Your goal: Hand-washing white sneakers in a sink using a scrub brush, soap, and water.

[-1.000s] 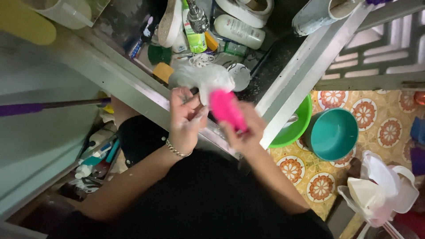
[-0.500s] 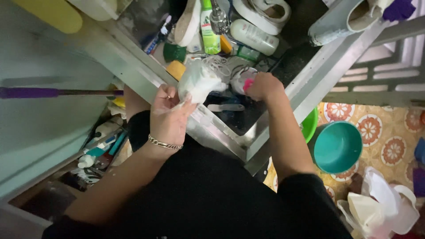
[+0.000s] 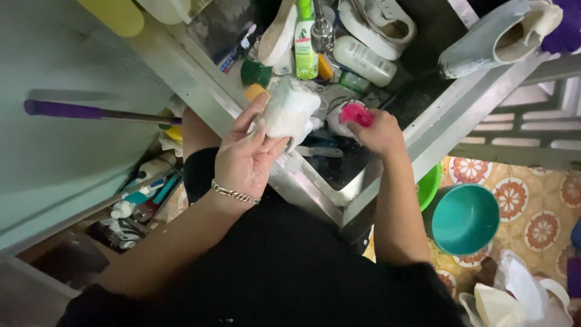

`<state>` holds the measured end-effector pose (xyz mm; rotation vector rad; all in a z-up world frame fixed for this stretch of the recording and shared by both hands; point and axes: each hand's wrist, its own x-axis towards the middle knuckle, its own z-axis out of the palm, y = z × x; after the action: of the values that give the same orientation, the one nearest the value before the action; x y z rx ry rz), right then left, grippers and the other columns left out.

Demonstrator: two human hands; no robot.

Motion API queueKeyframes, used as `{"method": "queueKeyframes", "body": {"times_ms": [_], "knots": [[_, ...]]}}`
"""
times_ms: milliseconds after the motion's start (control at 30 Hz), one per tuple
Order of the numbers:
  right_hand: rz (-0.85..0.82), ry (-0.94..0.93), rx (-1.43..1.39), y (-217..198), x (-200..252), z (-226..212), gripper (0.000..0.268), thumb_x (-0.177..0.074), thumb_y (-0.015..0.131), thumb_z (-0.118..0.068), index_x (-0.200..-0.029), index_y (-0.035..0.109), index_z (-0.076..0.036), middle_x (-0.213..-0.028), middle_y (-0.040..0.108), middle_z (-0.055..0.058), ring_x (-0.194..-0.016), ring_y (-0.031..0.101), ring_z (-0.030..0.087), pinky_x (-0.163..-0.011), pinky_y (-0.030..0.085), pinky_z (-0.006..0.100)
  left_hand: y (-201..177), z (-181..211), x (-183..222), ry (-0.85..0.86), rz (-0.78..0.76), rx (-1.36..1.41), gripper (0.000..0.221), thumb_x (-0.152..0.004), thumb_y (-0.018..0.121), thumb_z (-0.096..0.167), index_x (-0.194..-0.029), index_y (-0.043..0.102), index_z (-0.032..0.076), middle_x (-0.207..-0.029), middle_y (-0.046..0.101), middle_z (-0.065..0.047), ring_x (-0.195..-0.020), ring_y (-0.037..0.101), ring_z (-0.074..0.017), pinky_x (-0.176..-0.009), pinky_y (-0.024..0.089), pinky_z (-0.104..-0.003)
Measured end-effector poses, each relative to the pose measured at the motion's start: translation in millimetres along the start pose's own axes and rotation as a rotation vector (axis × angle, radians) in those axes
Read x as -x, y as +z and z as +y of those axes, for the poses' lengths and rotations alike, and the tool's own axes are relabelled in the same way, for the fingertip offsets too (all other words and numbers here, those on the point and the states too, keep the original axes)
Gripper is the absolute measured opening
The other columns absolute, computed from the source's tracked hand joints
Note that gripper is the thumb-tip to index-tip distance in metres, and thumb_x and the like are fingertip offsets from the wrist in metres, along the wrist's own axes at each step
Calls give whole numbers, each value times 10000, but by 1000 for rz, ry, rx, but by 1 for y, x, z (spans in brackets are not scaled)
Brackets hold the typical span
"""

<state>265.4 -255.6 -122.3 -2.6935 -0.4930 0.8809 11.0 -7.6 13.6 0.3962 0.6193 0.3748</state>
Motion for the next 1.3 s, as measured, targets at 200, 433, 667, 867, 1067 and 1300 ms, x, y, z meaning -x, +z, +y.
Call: {"method": "queueKeyframes", "body": {"times_ms": [200,433,667,867,1067,1300], "knots": [[561,-432,-681,26,109,-19,517,-994,1083,-188,-1392,815,5,-1212,806,296,-1132,788,436,-1019,588,512,9,-37,-23,-54,20,11,566,-1227,698,26,-1790,644,49,-1727,687,-350,-1535,736,-510,-1448,463,-741],[751,-1067,-804,40,116,-84,308,-957,1076,-124,-989,780,-45,-947,819,232,-817,791,489,-814,654,587,42,-59,-21,-94,150,-101,535,-1241,634,-14,-1766,696,63,-1350,806,-195,-957,668,-114,-1206,728,-508],[790,-1057,-667,29,98,-48,315,-982,1055,-74,-1112,815,83,-1028,832,335,-861,789,585,-773,622,624,34,-68,-26,-89,207,-198,518,-1216,637,-55,-1692,771,96,-1717,735,-346,-1510,731,-449,-1246,668,-616],[724,-1101,-737,44,87,-37,283,-947,1075,-114,-973,830,25,-966,842,286,-858,803,561,-787,633,625,16,-77,-35,-67,237,-282,507,-1177,657,-89,-1649,793,35,-1700,746,-330,-1451,778,-454,-1212,682,-565],[644,-1020,-767,39,117,-65,470,-899,1122,-202,-1262,928,25,-1100,871,298,-982,870,550,-850,683,623,4,-87,-39,-92,276,-192,480,-1158,674,-74,-1605,809,34,-1757,687,-384,-1510,752,-566,-1282,650,-662],[701,-1052,-762,23,120,-73,350,-982,1053,-142,-1210,867,48,-1059,843,308,-933,844,535,-813,662,582,16,-78,-37,-94,310,-192,454,-1171,723,-35,-1604,824,53,-1567,785,-361,-1362,783,-527,-1176,692,-675]]}}
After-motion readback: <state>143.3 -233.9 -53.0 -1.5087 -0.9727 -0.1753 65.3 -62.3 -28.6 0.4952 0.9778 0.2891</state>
